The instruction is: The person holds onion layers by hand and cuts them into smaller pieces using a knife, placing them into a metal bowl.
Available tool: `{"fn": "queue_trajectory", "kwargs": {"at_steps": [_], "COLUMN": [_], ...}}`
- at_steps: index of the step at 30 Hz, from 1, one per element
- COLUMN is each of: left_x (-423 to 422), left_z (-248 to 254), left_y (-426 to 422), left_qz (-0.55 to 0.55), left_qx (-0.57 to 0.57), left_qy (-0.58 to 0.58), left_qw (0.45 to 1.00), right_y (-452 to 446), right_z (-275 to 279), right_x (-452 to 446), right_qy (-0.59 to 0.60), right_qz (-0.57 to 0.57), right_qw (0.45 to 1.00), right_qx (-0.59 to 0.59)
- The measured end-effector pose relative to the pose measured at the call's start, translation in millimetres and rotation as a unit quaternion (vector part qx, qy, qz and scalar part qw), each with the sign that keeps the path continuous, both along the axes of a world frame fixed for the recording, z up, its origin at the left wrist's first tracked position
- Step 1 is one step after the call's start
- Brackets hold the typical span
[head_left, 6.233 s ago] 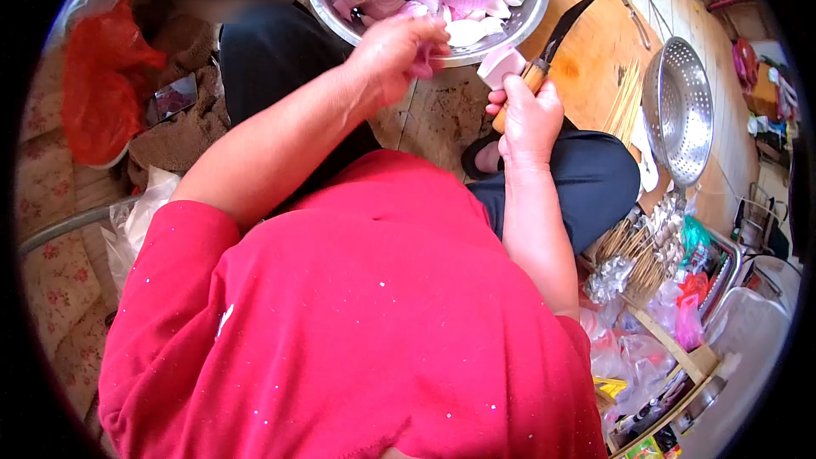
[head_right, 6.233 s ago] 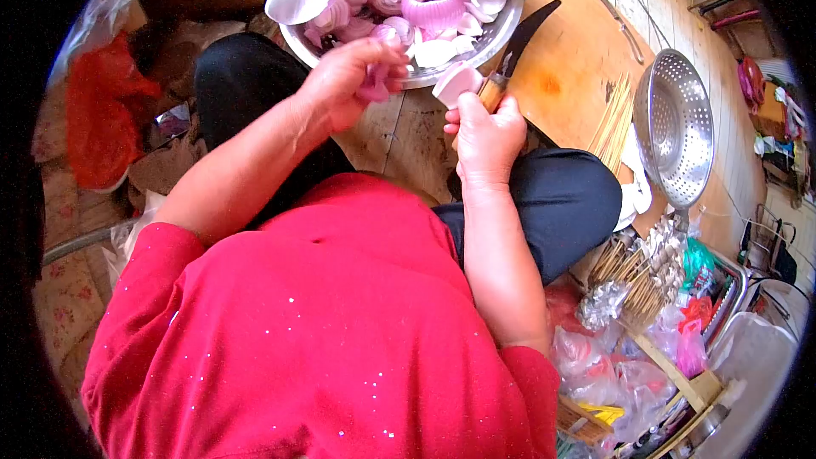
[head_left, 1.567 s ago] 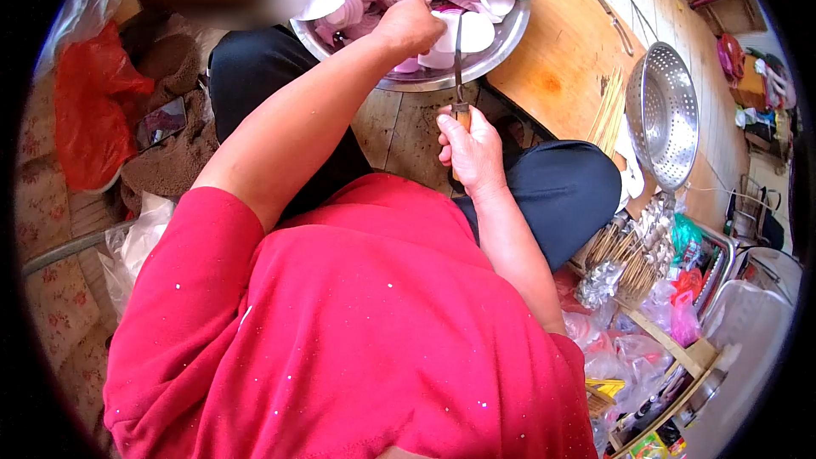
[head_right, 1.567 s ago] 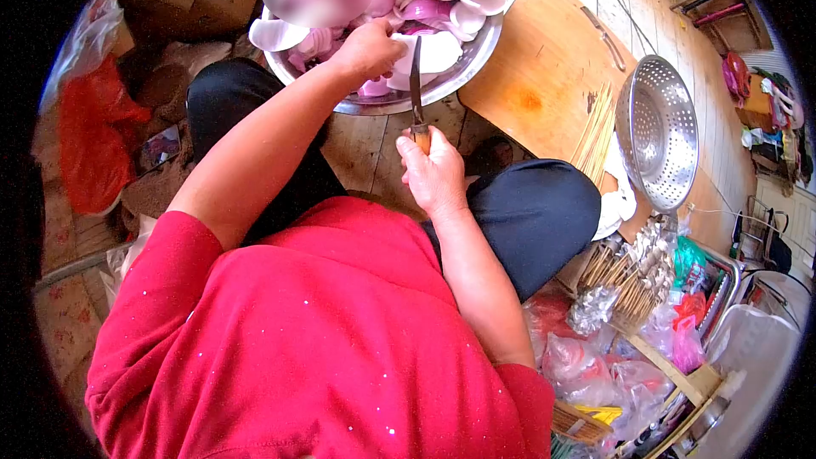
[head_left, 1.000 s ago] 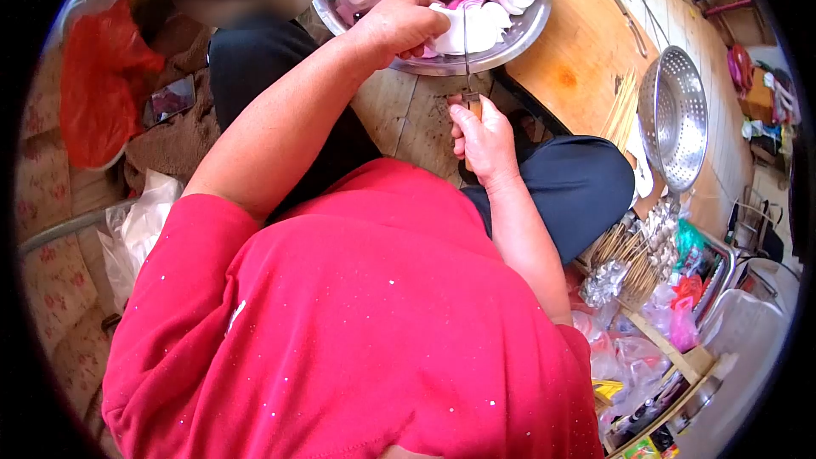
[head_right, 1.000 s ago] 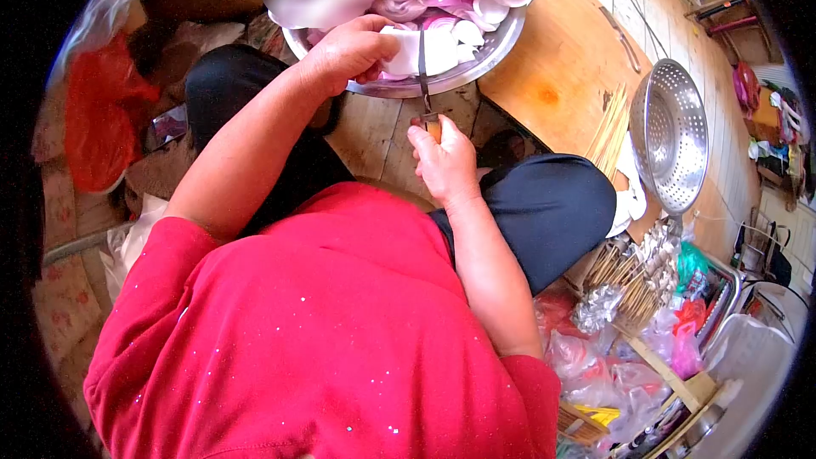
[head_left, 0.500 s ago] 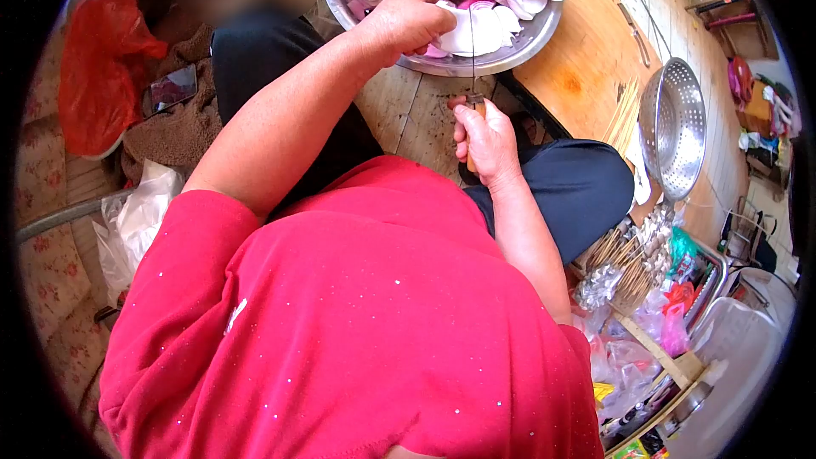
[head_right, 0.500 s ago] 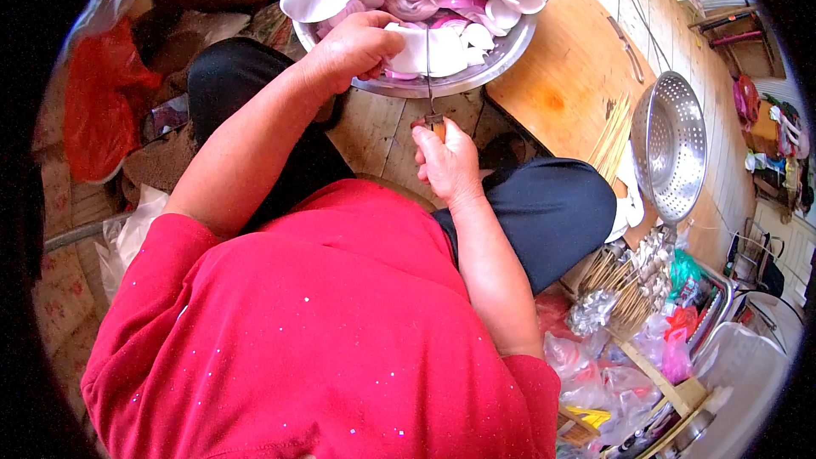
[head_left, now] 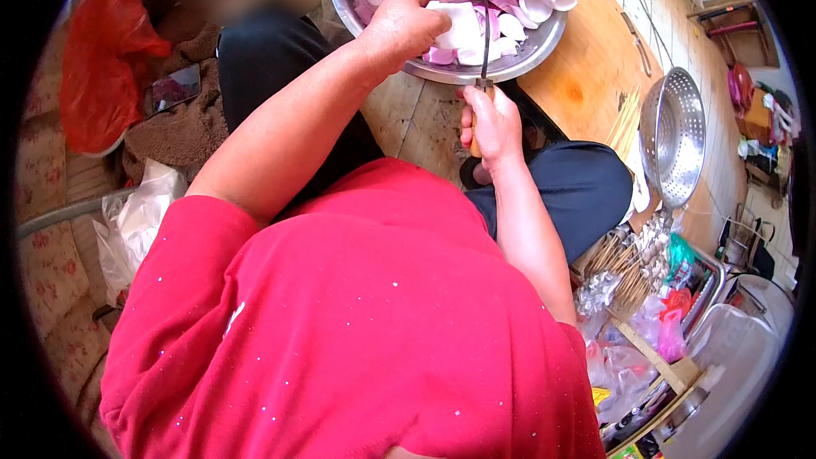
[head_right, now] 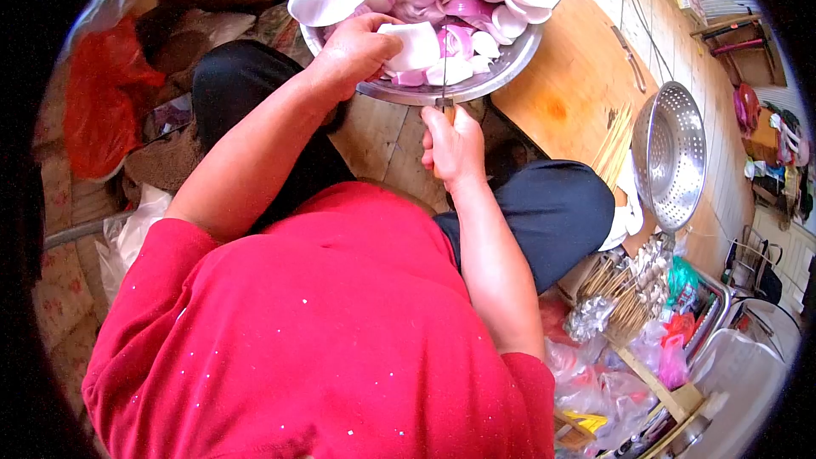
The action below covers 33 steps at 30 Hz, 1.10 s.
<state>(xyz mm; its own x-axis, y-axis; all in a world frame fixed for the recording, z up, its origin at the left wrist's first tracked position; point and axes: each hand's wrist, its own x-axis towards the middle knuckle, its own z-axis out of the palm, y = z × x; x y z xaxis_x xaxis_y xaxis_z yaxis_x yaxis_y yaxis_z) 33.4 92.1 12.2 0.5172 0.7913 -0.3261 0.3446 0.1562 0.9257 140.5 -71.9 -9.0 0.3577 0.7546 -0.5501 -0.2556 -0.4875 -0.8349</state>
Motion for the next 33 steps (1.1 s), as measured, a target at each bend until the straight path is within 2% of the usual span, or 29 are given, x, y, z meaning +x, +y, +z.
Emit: {"fn": "queue_trajectory", "kwargs": {"at_steps": [4, 9, 25, 31, 33], "left_x": [0.1, 0.6, 2.8, 0.9, 1.4], "left_z": [-2.5, -0.3, 2.5, 3.7, 6.8], "left_y": [1.2, -3.6, -7.6, -4.6, -7.3], "left_qz": [0.045, 0.043, 0.042, 0.017, 0.007], "left_qx": [-0.029, -0.044, -0.068, -0.105, -0.12], "left_qy": [-0.029, -0.052, -0.069, -0.086, -0.087], "left_qw": [0.998, 0.997, 0.994, 0.991, 0.989], "right_y": [-11.1, -19.1, -17.3, -9.6, -0.8], "right_z": [3.8, 8.5, 9.7, 4.2, 6.0], "right_x": [-10.0, -17.5, -16.1, -7.2, -3.2], "right_qy": [-0.008, -0.002, -0.015, 0.038, 0.088], "right_qz": [0.005, 0.044, 0.046, 0.064, 0.048], "right_qw": [0.998, 0.998, 0.999, 0.997, 0.995], "right_qx": [0.059, 0.042, 0.011, 0.008, -0.012]}}
